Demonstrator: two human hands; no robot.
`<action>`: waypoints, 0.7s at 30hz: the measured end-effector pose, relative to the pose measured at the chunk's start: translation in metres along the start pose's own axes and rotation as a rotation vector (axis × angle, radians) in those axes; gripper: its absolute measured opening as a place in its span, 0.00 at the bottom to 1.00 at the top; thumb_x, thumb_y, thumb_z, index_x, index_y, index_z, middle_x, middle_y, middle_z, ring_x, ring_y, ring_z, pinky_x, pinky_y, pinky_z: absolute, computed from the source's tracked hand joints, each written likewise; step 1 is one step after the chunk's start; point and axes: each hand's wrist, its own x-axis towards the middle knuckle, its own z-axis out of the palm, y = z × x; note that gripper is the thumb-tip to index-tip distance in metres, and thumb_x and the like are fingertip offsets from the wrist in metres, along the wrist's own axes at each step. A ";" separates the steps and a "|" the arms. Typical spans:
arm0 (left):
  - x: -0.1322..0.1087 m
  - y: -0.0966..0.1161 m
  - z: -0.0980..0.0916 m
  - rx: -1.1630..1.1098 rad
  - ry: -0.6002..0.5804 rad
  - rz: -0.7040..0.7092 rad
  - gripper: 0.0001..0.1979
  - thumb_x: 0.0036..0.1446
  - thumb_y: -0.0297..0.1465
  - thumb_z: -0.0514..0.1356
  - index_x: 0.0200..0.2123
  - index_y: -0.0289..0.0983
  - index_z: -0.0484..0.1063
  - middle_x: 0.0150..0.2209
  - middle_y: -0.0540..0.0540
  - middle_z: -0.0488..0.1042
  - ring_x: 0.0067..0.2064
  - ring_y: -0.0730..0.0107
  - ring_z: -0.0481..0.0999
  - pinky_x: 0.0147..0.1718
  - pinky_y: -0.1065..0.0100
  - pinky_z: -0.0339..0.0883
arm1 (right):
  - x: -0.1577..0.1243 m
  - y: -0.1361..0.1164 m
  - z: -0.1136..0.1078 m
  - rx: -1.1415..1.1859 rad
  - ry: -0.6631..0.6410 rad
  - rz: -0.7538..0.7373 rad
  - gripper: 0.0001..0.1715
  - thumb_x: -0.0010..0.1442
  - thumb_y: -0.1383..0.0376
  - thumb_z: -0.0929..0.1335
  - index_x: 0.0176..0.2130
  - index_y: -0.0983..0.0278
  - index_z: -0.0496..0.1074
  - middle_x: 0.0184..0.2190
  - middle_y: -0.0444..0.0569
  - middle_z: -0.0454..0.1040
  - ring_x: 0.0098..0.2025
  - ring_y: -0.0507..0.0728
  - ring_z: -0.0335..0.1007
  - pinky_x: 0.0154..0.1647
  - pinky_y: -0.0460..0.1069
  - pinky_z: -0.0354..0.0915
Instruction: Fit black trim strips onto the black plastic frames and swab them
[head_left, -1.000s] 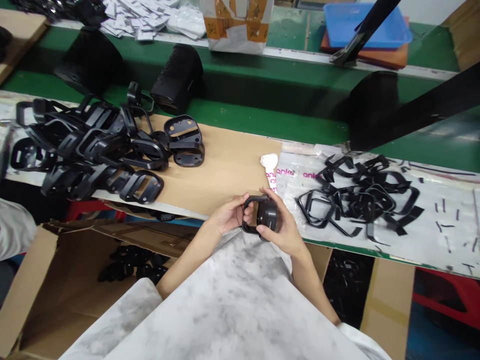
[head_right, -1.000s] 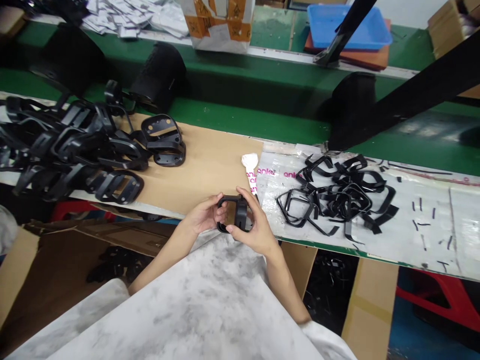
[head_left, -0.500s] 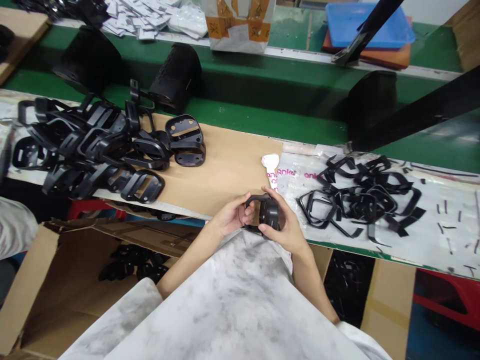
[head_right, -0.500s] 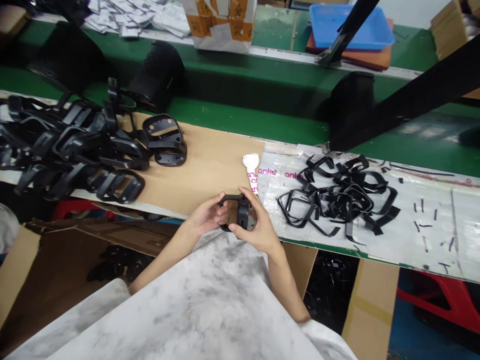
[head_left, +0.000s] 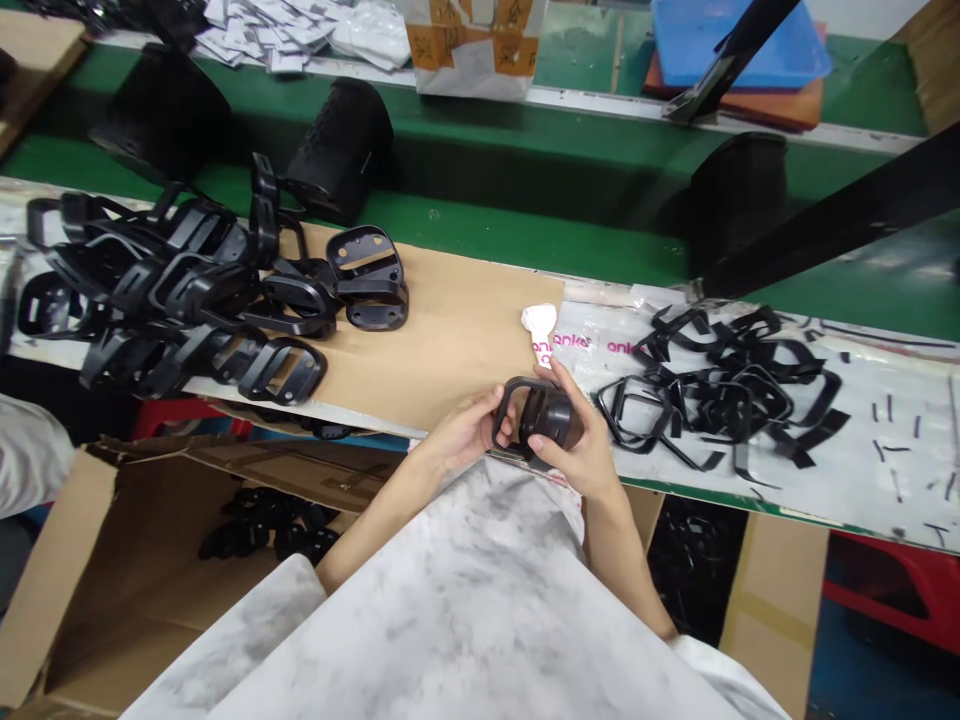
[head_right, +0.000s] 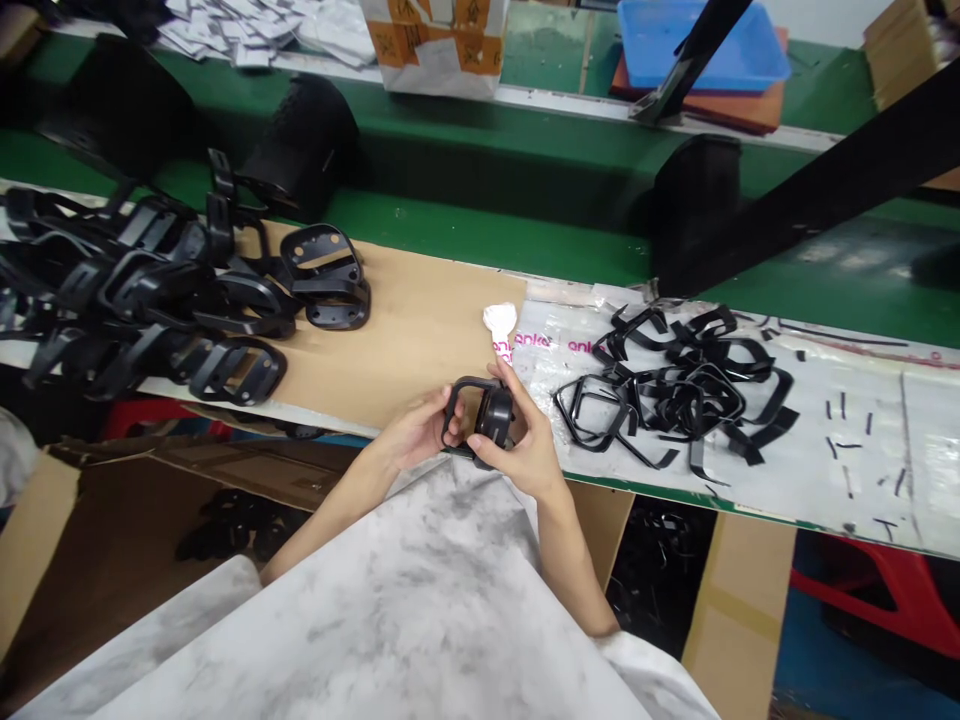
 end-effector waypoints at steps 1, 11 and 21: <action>0.001 0.001 -0.001 0.011 -0.005 -0.003 0.24 0.55 0.49 0.74 0.31 0.33 0.75 0.22 0.50 0.72 0.22 0.76 0.70 0.24 0.74 0.66 | 0.000 0.001 0.000 0.004 0.006 -0.001 0.56 0.56 0.48 0.80 0.74 0.56 0.61 0.69 0.56 0.71 0.69 0.68 0.70 0.74 0.67 0.60; -0.001 0.005 -0.012 0.223 -0.083 0.051 0.26 0.56 0.51 0.73 0.41 0.33 0.79 0.34 0.43 0.80 0.34 0.67 0.80 0.40 0.67 0.74 | -0.001 -0.003 -0.010 -0.037 0.019 -0.047 0.52 0.57 0.48 0.80 0.72 0.57 0.65 0.70 0.55 0.70 0.70 0.69 0.69 0.73 0.67 0.62; -0.017 0.008 -0.006 1.379 0.216 0.304 0.23 0.67 0.45 0.61 0.24 0.37 0.68 0.21 0.50 0.68 0.25 0.70 0.66 0.27 0.68 0.50 | 0.004 -0.030 0.003 -0.411 -0.017 -0.242 0.54 0.58 0.59 0.80 0.75 0.49 0.58 0.77 0.52 0.56 0.78 0.70 0.52 0.78 0.70 0.53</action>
